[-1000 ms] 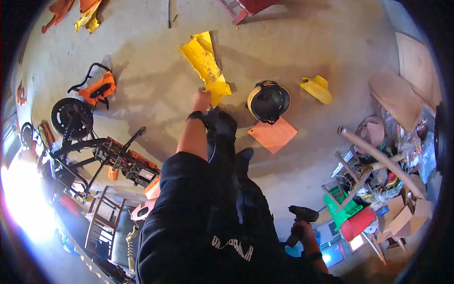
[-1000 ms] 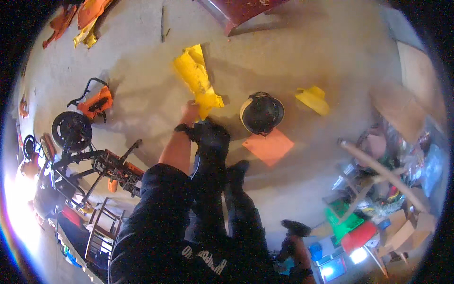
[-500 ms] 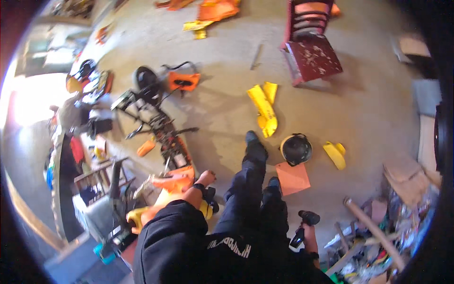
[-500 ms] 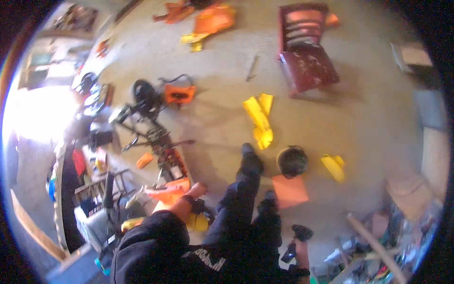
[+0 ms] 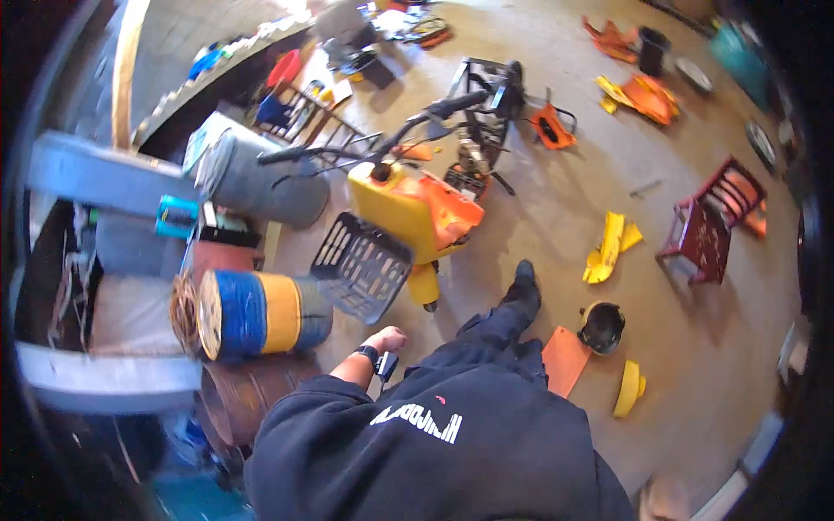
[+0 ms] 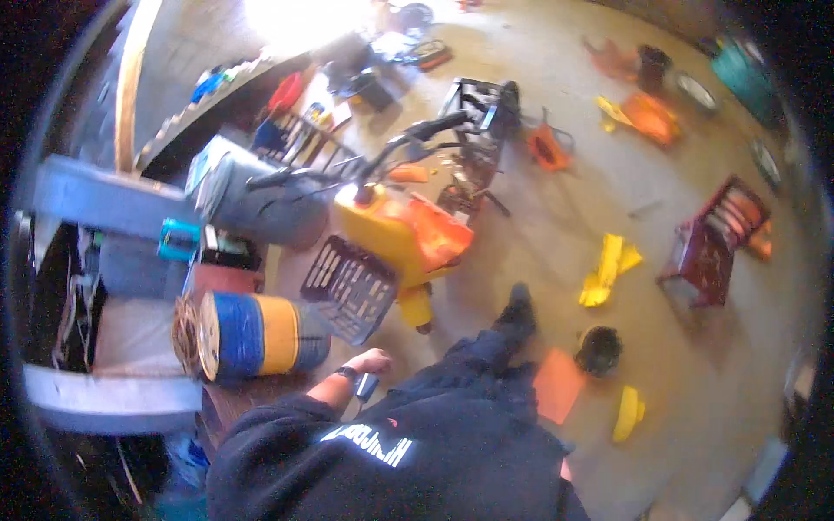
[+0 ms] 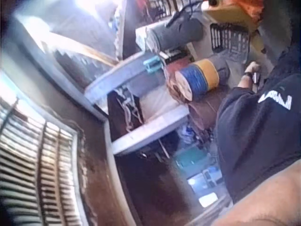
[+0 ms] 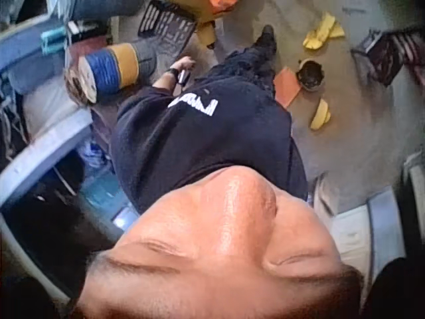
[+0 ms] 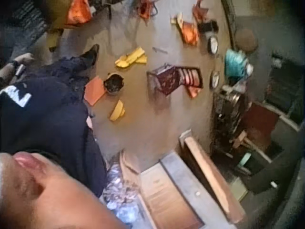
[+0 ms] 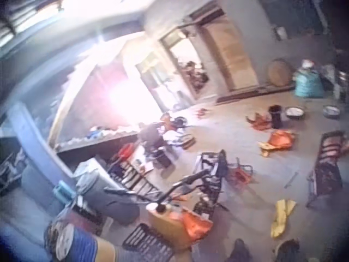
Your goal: Using a power drill to remove screws and disassemble the body panels of a small electric scooter.
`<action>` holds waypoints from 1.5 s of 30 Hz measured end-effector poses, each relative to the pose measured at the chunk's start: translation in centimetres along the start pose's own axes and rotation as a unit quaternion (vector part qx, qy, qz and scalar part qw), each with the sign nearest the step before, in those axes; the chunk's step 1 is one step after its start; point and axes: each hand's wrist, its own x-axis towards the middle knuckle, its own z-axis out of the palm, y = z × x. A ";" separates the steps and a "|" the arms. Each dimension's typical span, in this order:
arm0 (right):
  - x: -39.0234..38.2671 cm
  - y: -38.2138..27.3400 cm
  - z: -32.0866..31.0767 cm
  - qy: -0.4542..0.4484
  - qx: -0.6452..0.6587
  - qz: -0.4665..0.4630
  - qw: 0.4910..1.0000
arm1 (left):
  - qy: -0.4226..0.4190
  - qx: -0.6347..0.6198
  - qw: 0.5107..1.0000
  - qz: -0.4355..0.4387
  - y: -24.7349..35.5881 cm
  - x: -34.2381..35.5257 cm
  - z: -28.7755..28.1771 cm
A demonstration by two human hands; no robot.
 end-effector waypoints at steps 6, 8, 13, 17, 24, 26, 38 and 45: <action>4.2 -6.7 4.4 0.140 -0.385 -0.209 0.888 | 0.599 -0.201 0.738 -0.238 4.5 -5.2 -3.9; 4.0 -5.6 3.3 0.139 -0.401 -0.204 0.882 | 0.642 -0.139 0.725 -0.206 3.4 -5.3 -6.5; 0.3 1.1 -5.1 0.066 -0.177 -0.019 0.982 | 0.608 -0.149 0.748 -0.220 0.2 -2.8 -8.3; -1.3 0.5 -6.8 0.086 -0.089 0.026 0.992 | 0.379 -0.309 0.816 -0.309 -2.1 -2.2 -6.9; -3.6 -8.1 -2.2 0.026 -0.133 -0.109 0.985 | 0.309 -0.234 0.894 -0.226 -3.0 -2.0 -1.5; -4.0 -9.5 -1.2 0.025 -0.160 -0.070 0.984 | 0.312 -0.245 0.899 -0.188 -3.5 -2.9 -2.0; -2.7 -17.6 0.4 0.035 -0.227 0.036 0.973 | 0.289 -0.269 0.911 -0.119 -5.2 -1.9 -1.4; 0.5 -20.4 -1.7 0.035 -0.247 0.055 0.967 | 0.156 -0.267 0.949 -0.060 -6.4 -4.4 -9.4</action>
